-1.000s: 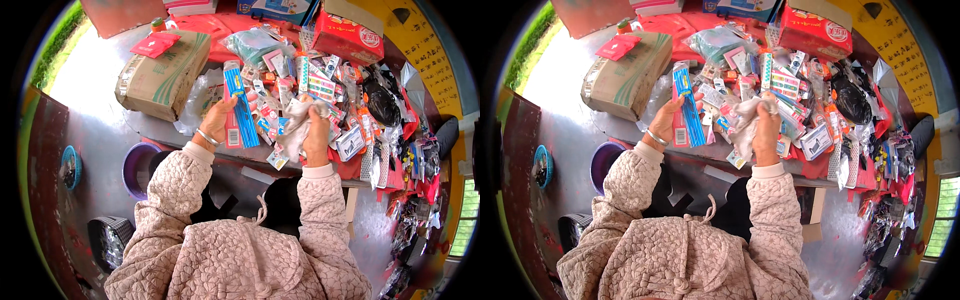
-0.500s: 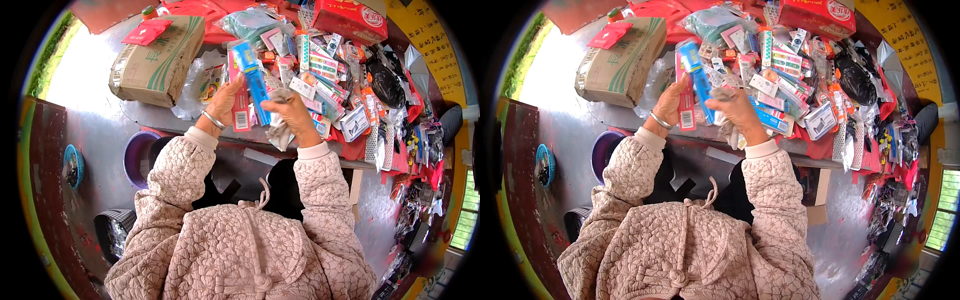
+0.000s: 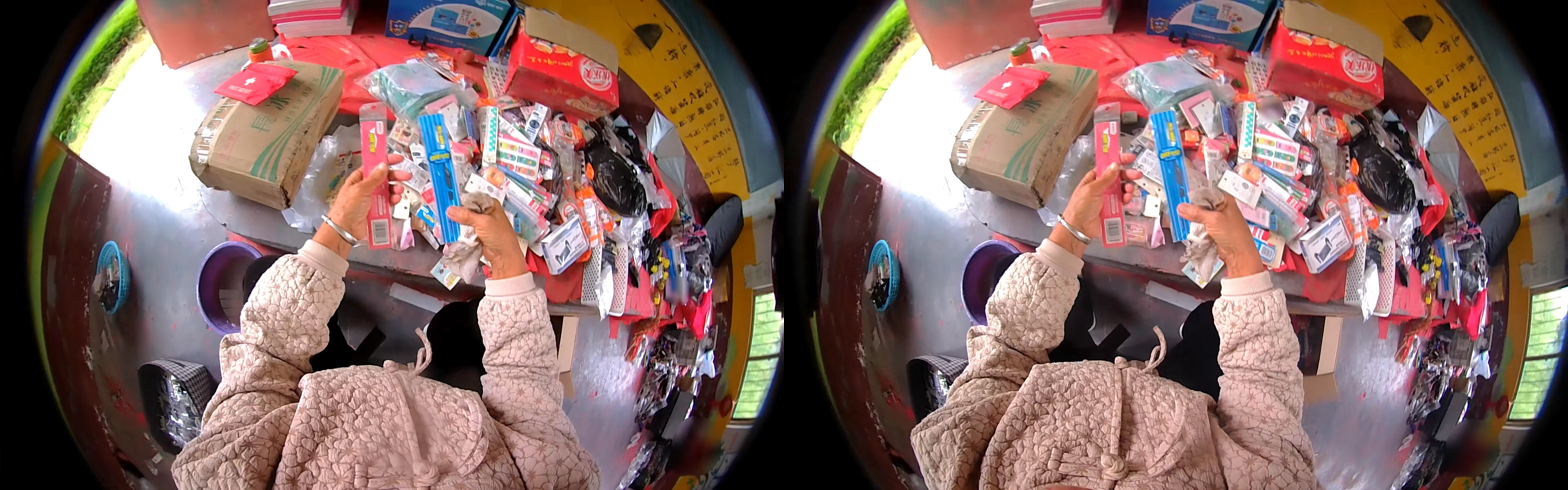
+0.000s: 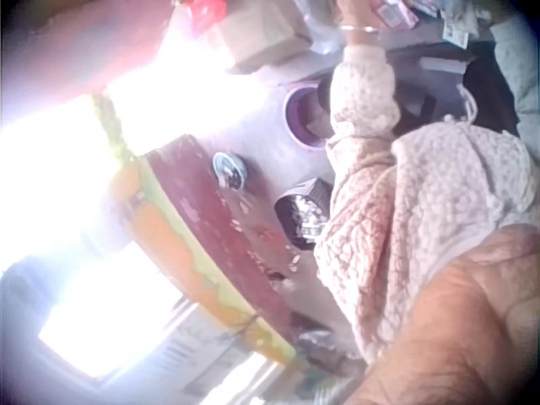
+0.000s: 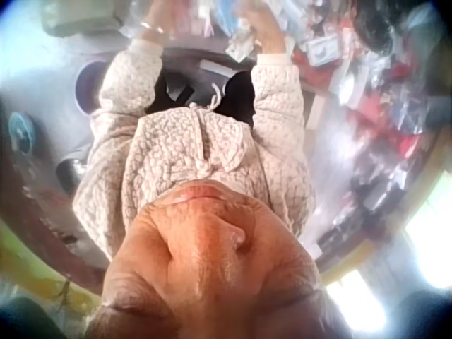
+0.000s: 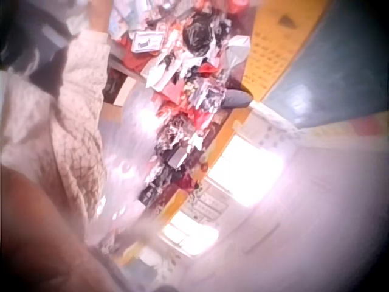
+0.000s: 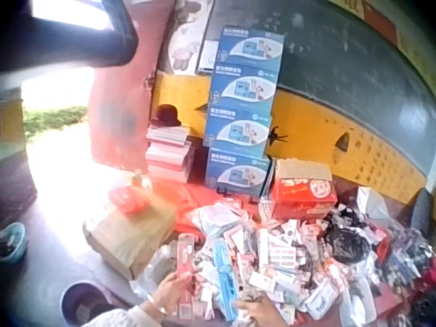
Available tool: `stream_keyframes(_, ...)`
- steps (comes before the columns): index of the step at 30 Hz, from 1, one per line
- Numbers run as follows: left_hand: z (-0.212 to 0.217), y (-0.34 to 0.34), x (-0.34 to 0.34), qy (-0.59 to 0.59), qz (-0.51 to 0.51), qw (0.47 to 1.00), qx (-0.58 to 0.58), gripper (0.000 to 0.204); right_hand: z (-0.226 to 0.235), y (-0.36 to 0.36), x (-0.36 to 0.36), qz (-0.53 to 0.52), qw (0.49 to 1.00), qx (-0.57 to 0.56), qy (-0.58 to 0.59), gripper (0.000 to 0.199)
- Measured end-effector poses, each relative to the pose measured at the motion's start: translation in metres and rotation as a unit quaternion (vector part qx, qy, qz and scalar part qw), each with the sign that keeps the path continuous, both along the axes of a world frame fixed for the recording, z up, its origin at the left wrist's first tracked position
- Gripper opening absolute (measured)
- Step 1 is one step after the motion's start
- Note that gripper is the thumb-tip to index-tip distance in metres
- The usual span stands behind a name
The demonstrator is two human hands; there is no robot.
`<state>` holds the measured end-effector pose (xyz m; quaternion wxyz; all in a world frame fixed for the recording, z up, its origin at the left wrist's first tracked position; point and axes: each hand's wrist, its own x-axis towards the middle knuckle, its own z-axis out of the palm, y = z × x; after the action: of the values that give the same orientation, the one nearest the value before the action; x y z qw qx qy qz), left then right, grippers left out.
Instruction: The person sorts various stationery items by hand, picking up packaged pens and rulers from a large pile and placing them into a cardboard box.
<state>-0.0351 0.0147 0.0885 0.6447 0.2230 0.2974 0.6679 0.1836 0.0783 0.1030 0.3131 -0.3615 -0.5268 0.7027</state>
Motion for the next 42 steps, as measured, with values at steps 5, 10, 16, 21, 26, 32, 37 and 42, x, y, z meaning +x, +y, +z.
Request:
stream_keyframes(5,0.001,-0.003,-0.003,-0.004,-0.018,1.000,0.008,0.033,0.007,0.001,0.008,-0.014,0.986,0.148,-0.070,0.004)
stream_keyframes(10,0.007,-0.003,-0.003,0.196,0.041,0.980,0.010,0.034,0.006,0.003,0.013,-0.028,0.808,0.408,-0.424,0.015)
stream_keyframes(16,-0.003,0.006,0.004,0.377,0.147,0.914,0.025,0.034,-0.001,0.009,0.017,-0.039,0.989,0.138,-0.046,0.004)
stream_keyframes(21,-0.028,0.014,0.010,0.347,0.196,0.917,0.021,0.039,0.008,-0.024,-0.027,-0.059,0.997,-0.043,0.021,0.008)
stream_keyframes(26,0.009,0.001,0.013,0.196,0.053,0.979,-0.022,0.037,-0.026,-0.015,-0.036,0.004,0.997,-0.076,0.018,0.007)
stream_keyframes(32,-0.004,0.005,0.009,-0.021,-0.014,0.999,-0.021,0.020,-0.031,-0.014,-0.043,0.046,0.988,-0.149,0.005,0.018)
stream_keyframes(37,-0.001,0.004,0.014,-0.113,-0.057,0.992,-0.015,0.044,-0.024,-0.016,-0.045,0.091,0.979,-0.181,0.034,0.019)
stream_keyframes(42,0.002,0.000,0.021,-0.113,-0.091,0.989,0.009,0.050,-0.022,-0.020,-0.052,0.121,0.988,-0.087,-0.032,0.020)
